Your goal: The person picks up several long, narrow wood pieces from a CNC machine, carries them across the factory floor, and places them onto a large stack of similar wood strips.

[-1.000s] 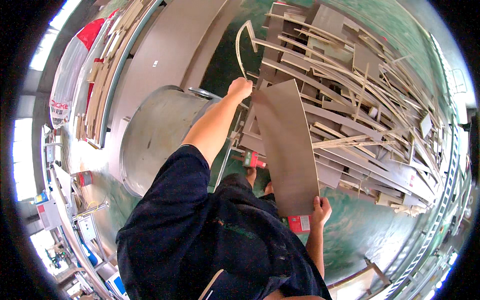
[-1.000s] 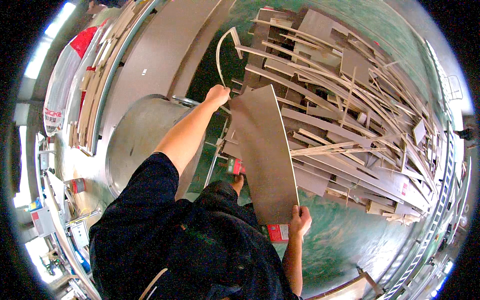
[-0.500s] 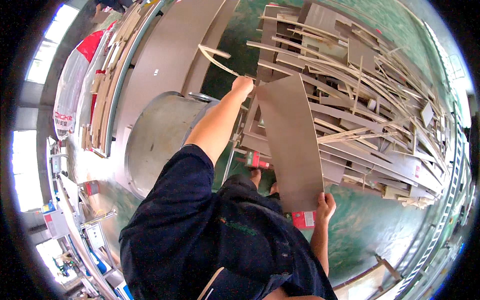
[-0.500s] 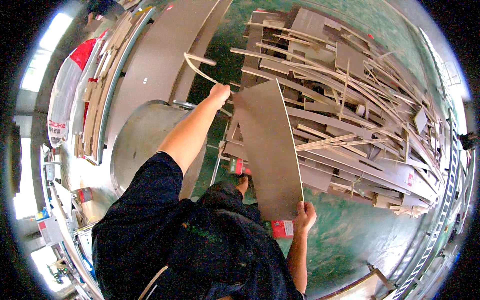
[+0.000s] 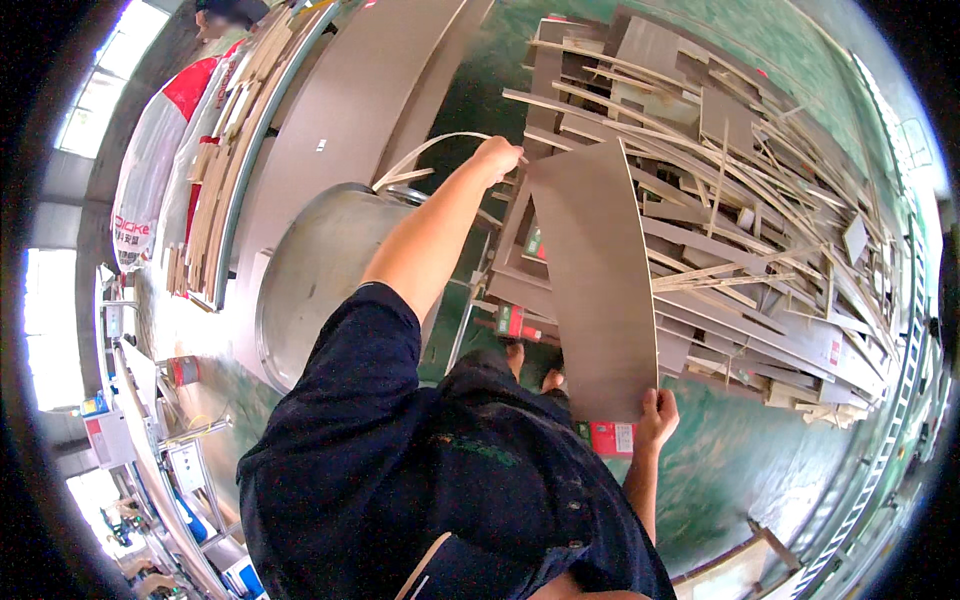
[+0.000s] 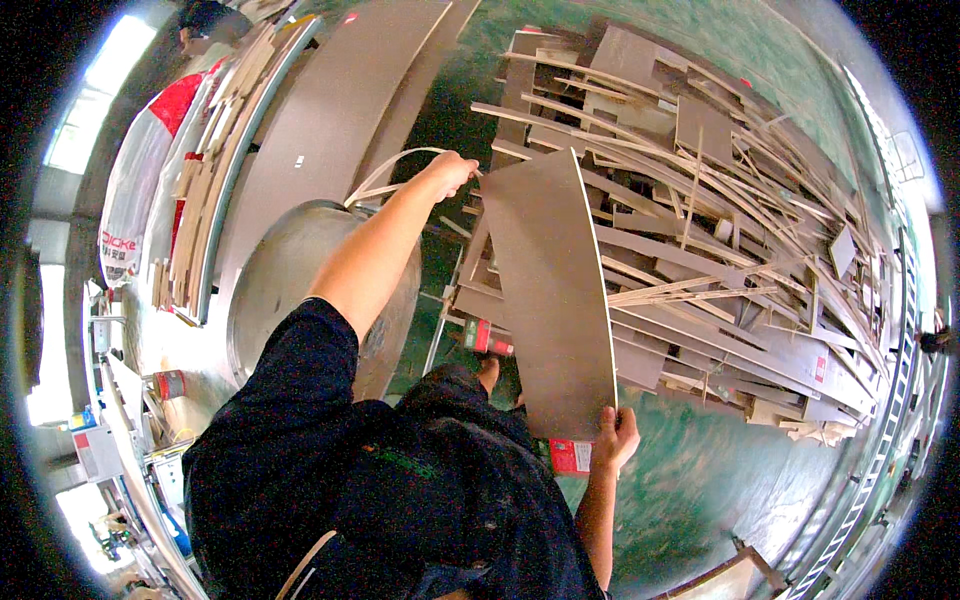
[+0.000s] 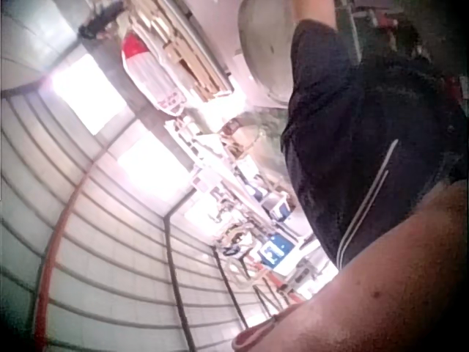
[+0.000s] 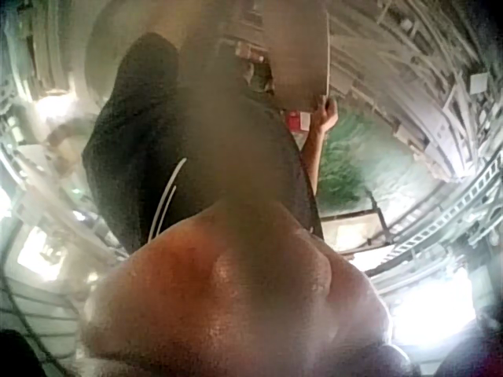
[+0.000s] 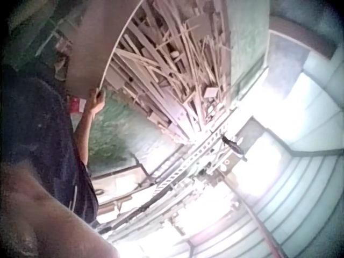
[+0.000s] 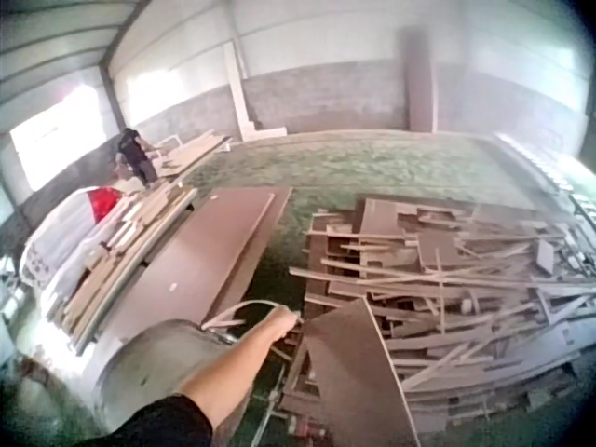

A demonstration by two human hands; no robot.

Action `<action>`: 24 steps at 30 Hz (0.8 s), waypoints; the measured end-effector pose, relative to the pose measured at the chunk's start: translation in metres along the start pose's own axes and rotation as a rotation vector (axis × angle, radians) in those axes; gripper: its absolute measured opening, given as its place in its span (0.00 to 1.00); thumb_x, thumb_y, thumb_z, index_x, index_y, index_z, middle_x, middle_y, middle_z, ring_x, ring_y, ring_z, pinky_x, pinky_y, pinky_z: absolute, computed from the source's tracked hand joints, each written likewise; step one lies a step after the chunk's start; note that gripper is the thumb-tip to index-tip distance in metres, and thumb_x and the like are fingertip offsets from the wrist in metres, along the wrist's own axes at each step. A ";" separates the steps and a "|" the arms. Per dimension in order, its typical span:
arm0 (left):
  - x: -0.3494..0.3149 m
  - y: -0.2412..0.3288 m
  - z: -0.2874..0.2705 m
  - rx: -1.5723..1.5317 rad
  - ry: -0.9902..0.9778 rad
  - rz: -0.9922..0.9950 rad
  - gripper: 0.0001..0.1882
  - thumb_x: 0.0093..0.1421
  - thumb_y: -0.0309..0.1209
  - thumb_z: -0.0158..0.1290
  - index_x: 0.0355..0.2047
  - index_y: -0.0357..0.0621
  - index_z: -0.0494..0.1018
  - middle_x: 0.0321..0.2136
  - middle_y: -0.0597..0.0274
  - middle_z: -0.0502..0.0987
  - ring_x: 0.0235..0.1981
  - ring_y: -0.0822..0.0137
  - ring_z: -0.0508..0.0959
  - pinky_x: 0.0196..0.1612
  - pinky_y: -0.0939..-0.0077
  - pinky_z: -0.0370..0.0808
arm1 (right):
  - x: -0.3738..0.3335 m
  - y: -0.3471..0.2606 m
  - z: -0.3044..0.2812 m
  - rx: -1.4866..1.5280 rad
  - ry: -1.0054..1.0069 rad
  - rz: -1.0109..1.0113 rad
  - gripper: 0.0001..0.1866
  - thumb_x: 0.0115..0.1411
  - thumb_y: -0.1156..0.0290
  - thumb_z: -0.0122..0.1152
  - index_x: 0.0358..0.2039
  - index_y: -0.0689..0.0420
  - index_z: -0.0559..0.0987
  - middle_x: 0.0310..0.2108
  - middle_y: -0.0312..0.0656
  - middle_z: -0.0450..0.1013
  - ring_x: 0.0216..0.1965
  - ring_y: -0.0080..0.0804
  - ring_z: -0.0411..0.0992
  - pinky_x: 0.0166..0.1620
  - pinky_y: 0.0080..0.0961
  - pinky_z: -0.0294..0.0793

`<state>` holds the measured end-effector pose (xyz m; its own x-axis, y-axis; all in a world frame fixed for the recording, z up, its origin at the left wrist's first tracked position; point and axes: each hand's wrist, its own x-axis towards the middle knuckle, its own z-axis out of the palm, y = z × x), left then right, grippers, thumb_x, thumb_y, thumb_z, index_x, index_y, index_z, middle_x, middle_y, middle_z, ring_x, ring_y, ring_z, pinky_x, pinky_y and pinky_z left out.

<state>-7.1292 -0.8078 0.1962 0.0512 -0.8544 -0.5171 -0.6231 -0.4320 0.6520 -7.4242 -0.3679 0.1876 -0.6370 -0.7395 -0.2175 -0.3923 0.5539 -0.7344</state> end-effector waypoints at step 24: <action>-0.020 0.033 -0.042 0.335 0.058 0.674 0.23 0.61 0.44 0.46 0.24 0.33 0.73 0.20 0.44 0.73 0.25 0.50 0.75 0.32 0.59 0.69 | 0.031 -0.041 -0.063 -0.044 0.099 -0.237 0.15 0.55 0.65 0.60 0.21 0.61 0.68 0.13 0.42 0.60 0.17 0.31 0.55 0.22 0.29 0.59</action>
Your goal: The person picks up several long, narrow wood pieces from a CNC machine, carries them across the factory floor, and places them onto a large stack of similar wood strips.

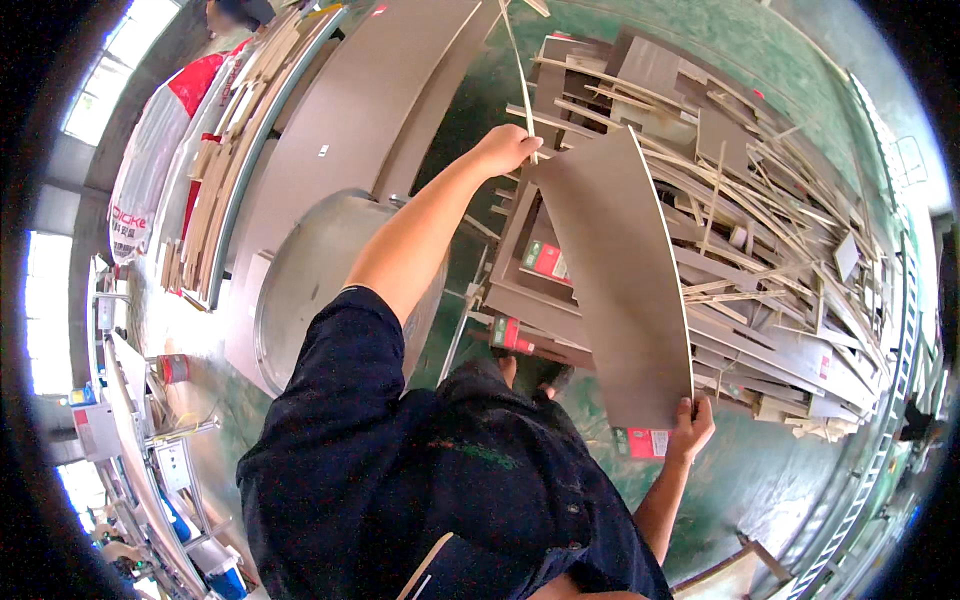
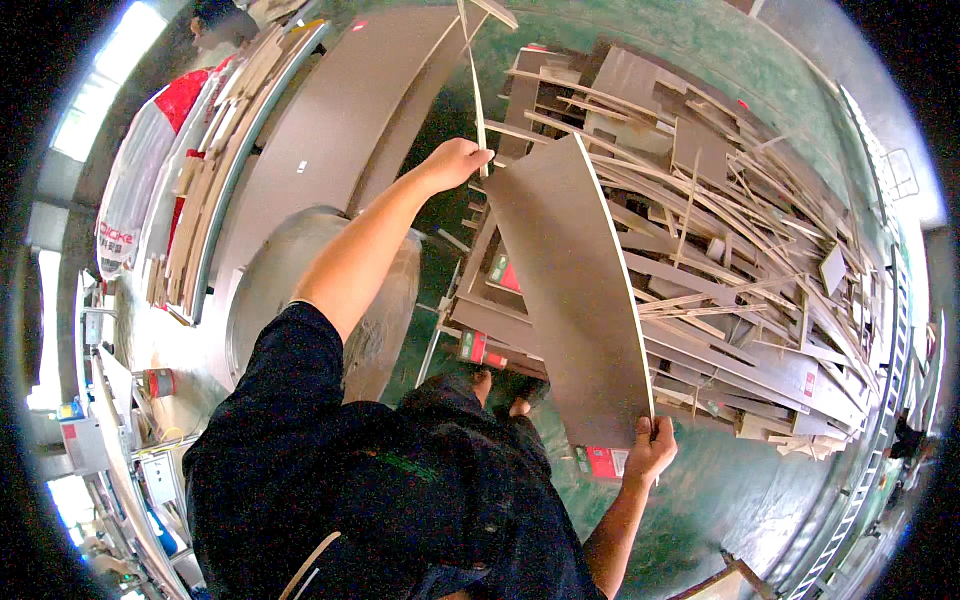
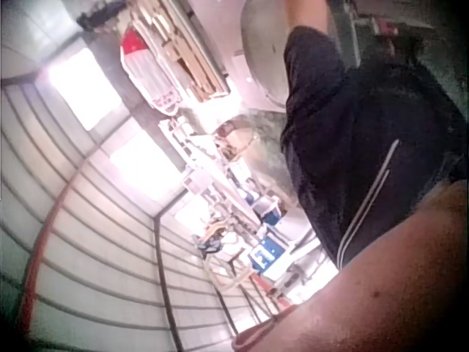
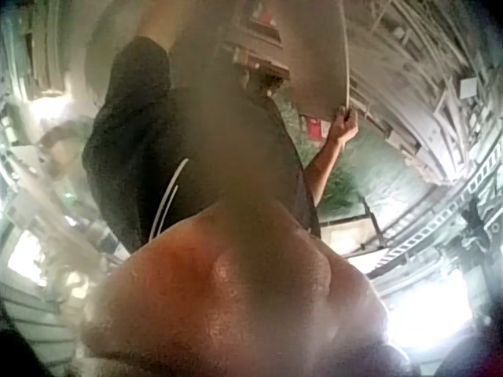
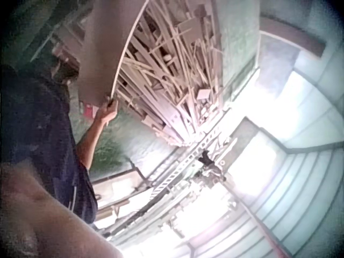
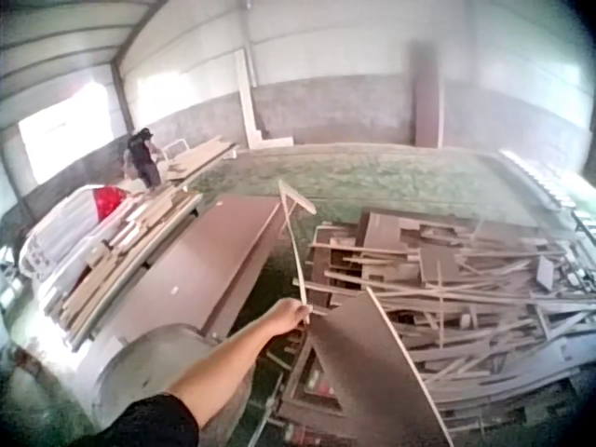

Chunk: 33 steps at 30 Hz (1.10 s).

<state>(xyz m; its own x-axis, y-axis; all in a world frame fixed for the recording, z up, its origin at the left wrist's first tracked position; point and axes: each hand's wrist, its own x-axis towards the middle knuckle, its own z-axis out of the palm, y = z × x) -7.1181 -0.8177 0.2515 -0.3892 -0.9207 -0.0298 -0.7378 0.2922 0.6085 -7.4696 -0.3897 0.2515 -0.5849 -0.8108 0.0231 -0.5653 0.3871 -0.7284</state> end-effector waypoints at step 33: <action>-0.051 -0.030 -0.135 -1.409 -0.059 -0.418 0.16 0.63 0.35 0.48 0.18 0.51 0.59 0.10 0.77 0.52 0.10 0.81 0.50 0.11 0.86 0.46 | 0.014 0.099 0.208 -0.248 -0.561 0.478 0.26 0.55 0.46 0.55 0.39 0.59 0.80 0.39 0.54 0.75 0.45 0.49 0.72 0.48 0.38 0.68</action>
<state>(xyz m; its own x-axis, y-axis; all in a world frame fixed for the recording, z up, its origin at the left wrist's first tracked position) -7.0018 -0.8149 0.3414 -0.3342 -0.8511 -0.4050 0.3220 -0.5069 0.7996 -7.4129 -0.4536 0.0370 -0.4537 -0.6064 -0.6530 -0.4783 0.7840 -0.3957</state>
